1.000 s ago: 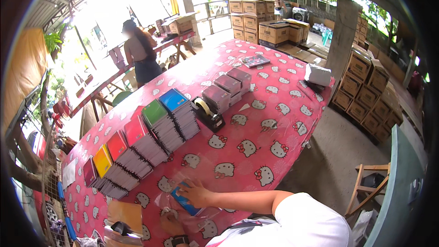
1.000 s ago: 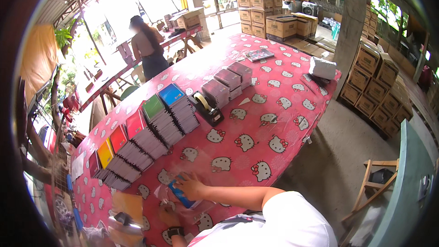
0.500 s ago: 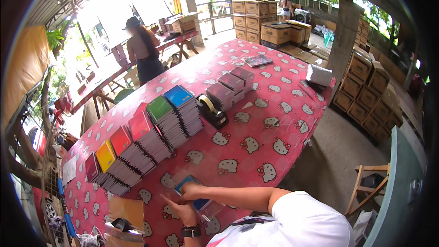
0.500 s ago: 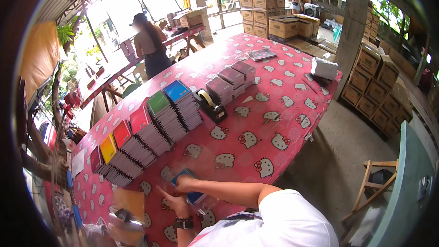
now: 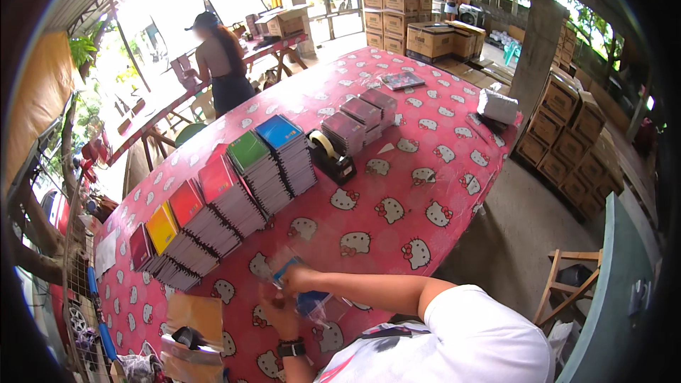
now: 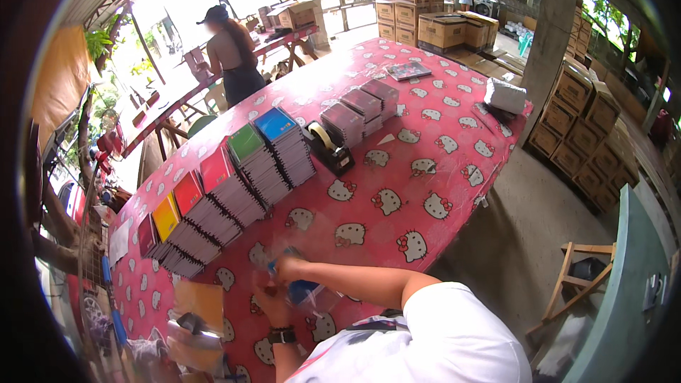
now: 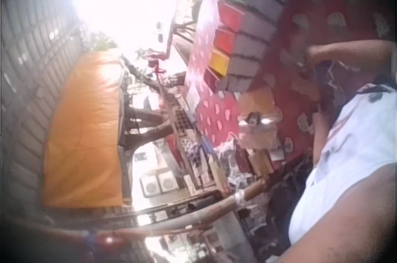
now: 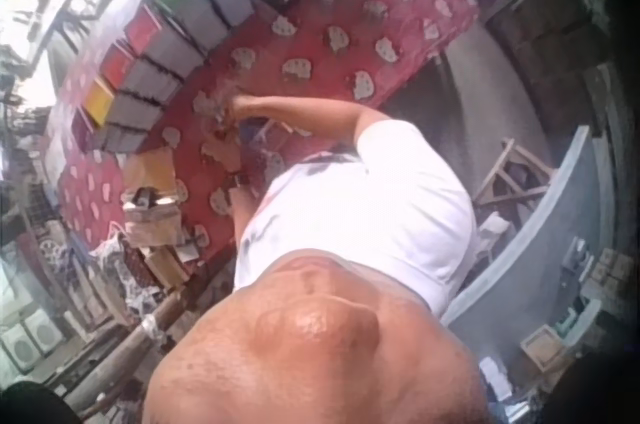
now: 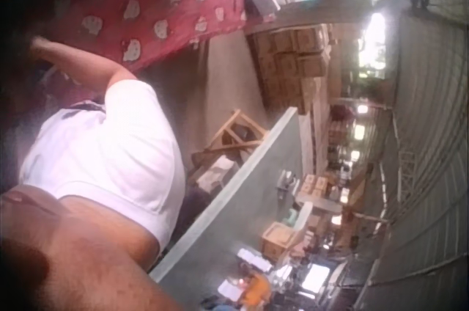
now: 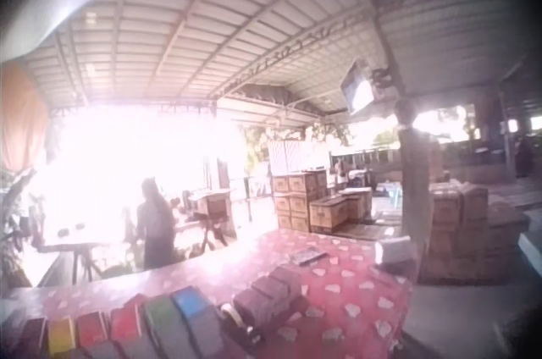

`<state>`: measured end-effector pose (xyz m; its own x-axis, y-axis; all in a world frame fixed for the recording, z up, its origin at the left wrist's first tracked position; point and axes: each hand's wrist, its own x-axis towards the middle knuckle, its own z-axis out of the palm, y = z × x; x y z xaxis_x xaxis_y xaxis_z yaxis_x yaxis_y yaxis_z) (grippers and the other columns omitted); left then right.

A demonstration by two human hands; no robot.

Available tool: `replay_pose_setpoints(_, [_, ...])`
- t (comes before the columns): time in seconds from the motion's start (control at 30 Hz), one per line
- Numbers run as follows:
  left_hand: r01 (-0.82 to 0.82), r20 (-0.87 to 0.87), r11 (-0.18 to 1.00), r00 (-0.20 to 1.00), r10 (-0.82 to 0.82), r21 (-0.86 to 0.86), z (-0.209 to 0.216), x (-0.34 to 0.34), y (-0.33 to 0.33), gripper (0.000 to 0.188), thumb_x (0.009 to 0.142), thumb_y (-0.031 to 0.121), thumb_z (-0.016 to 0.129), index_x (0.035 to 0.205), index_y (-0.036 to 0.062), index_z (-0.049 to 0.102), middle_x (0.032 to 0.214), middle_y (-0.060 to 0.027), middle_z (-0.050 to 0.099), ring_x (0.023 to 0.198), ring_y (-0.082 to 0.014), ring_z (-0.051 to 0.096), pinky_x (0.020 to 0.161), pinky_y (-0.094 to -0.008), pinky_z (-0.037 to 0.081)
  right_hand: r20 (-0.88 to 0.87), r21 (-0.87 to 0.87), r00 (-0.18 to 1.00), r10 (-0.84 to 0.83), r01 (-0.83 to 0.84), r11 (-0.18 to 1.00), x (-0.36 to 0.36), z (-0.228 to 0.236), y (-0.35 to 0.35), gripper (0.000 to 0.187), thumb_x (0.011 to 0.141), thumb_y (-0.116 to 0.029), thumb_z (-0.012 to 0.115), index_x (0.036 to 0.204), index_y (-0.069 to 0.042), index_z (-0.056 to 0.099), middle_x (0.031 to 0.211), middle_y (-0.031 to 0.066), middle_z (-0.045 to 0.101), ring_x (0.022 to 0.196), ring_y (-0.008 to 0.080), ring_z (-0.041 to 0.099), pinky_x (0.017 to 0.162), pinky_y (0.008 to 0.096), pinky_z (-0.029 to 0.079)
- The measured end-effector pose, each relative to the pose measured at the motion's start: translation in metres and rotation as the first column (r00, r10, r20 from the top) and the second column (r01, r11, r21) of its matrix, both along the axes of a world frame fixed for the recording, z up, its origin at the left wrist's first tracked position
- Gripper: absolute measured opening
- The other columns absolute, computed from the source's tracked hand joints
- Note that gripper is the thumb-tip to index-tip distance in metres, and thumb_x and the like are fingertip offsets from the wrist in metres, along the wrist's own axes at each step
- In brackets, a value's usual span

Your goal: The person places small notebooks into plastic bags, seals the bags using tape from a dispenser, and organizes the packaged notebooks on the table.

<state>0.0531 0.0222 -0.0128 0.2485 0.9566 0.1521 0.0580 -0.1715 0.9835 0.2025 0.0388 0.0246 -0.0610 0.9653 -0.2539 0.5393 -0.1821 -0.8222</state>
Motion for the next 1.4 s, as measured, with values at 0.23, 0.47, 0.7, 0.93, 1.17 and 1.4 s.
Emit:
replay_pose_setpoints(0.23, [-0.395,-0.122,0.904,0.901,0.416,0.16,-0.034,-0.084,0.012,0.036,0.076,0.008,0.066,0.108,-0.004,0.053,0.097,-0.0101,0.06,0.077,-0.0172,0.058,0.066,-0.0276,0.049,-0.211,0.08,0.973,0.09,-0.074,0.994,0.018,-0.021,0.001,0.021,0.068,-0.026,0.07,0.067,-0.005,0.066,0.067,0.0067,0.065,0.063,0.0136,0.059,0.057,0.0308,0.045])
replay_pose_setpoints(0.47, [0.075,-0.135,0.997,0.988,-0.077,-0.021,0.01,-0.001,0.001,0.05,0.072,0.009,0.072,0.116,0.0019,0.049,0.089,-0.0077,0.062,0.079,-0.0158,0.06,0.07,-0.028,0.048,-0.467,0.007,0.884,0.037,-0.038,0.999,0.017,-0.018,-0.002,0.024,0.071,-0.025,0.072,0.072,-0.002,0.066,0.062,0.0037,0.06,0.06,0.0099,0.054,0.056,0.029,0.044])
replay_pose_setpoints(0.7, [-0.057,-0.153,0.981,0.988,0.028,-0.184,-0.015,-0.072,-0.003,0.034,0.078,0.011,0.066,0.108,0.0017,0.053,0.084,-0.0097,0.061,0.081,-0.0199,0.061,0.071,-0.0309,0.048,-0.375,-0.074,0.927,0.033,-0.066,0.995,0.018,-0.012,0.0,0.033,0.076,-0.027,0.069,0.062,0.0,0.058,0.06,0.0039,0.058,0.06,0.0093,0.053,0.055,0.0255,0.041])
replay_pose_setpoints(0.93, [0.386,-0.472,0.846,0.861,-0.187,0.369,0.03,-0.024,-0.057,0.04,0.083,0.015,0.055,0.121,0.0039,0.05,0.121,-0.0164,0.051,0.113,-0.035,0.047,0.097,-0.0439,0.035,-0.365,-0.244,0.93,0.035,-0.132,0.961,0.027,0.003,0.002,0.014,0.072,-0.011,0.063,0.065,0.0,0.059,0.066,0.0043,0.059,0.064,0.0089,0.053,0.058,0.0251,0.042])
replay_pose_setpoints(1.17, [0.345,-0.564,0.846,0.823,-0.064,0.407,-0.008,-0.025,0.01,0.042,0.083,0.01,0.052,0.125,0.0063,0.048,0.136,-0.0115,0.04,0.124,-0.0349,0.036,0.101,-0.047,0.028,0.215,0.286,0.861,0.46,-0.506,0.814,0.026,0.007,-0.024,0.028,0.067,-0.003,0.063,0.095,-0.002,0.064,0.099,0.0126,0.063,0.096,0.027,0.057,0.083,0.0339,0.045])
replay_pose_setpoints(1.4, [0.356,-0.526,0.864,0.841,-0.129,0.357,-0.015,-0.014,0.018,0.062,0.089,0.023,0.046,0.14,-0.0001,0.019,0.145,-0.0214,0.019,0.133,-0.0414,0.018,0.108,-0.0506,0.014,0.518,0.203,0.824,0.231,-0.38,0.902,0.058,0.011,-0.034,0.091,0.064,-0.038,0.073,0.14,-0.014,0.029,0.146,0.0122,0.023,0.135,0.0381,0.016,0.105,0.0555,0.016])
